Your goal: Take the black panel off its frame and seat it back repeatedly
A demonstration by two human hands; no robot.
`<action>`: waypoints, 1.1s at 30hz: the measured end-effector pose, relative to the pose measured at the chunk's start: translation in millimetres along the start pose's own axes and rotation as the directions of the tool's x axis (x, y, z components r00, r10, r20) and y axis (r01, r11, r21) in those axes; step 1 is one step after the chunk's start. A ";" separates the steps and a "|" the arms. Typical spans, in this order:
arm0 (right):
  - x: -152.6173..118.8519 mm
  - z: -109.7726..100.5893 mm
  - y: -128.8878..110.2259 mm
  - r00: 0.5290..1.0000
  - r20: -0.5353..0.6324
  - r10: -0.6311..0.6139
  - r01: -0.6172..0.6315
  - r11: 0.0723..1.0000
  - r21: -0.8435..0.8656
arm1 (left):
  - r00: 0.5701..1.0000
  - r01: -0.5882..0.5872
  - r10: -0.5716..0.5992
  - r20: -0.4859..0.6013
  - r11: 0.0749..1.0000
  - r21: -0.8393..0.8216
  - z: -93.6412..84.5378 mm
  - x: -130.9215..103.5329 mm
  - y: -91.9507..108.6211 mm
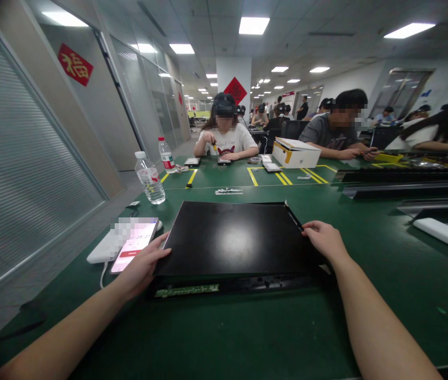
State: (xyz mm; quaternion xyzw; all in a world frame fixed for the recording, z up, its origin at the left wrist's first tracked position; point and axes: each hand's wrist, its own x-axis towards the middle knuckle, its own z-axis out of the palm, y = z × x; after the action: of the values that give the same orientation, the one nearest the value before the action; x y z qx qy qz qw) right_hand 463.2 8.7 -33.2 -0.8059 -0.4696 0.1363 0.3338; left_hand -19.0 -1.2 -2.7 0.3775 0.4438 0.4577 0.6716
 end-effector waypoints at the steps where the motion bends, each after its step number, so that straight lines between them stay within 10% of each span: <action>1: 0.0 0.4 0.5 1.000 -0.001 0.001 -0.001 1.000 0.004 | 1.000 -0.004 0.004 0.003 1.000 0.001 0.1 -0.1 -0.1; 19: -1.6 -0.3 -3.3 1.000 -0.007 0.004 -0.004 1.000 -0.016 | 0.995 -0.094 0.093 0.022 0.995 0.024 -1.7 1.6 -3.3; 33: -4.7 -2.3 -8.8 1.000 0.004 0.029 -0.029 0.999 -0.044 | 0.943 -0.256 0.328 -0.064 0.833 0.490 -24.0 12.3 -7.5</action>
State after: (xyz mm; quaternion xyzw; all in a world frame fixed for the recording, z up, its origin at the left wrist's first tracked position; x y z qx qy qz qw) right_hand 456.1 6.8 -26.0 -0.8195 -0.4615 0.1325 0.3128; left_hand -37.2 10.7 -20.3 0.5593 0.5269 0.4585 0.4464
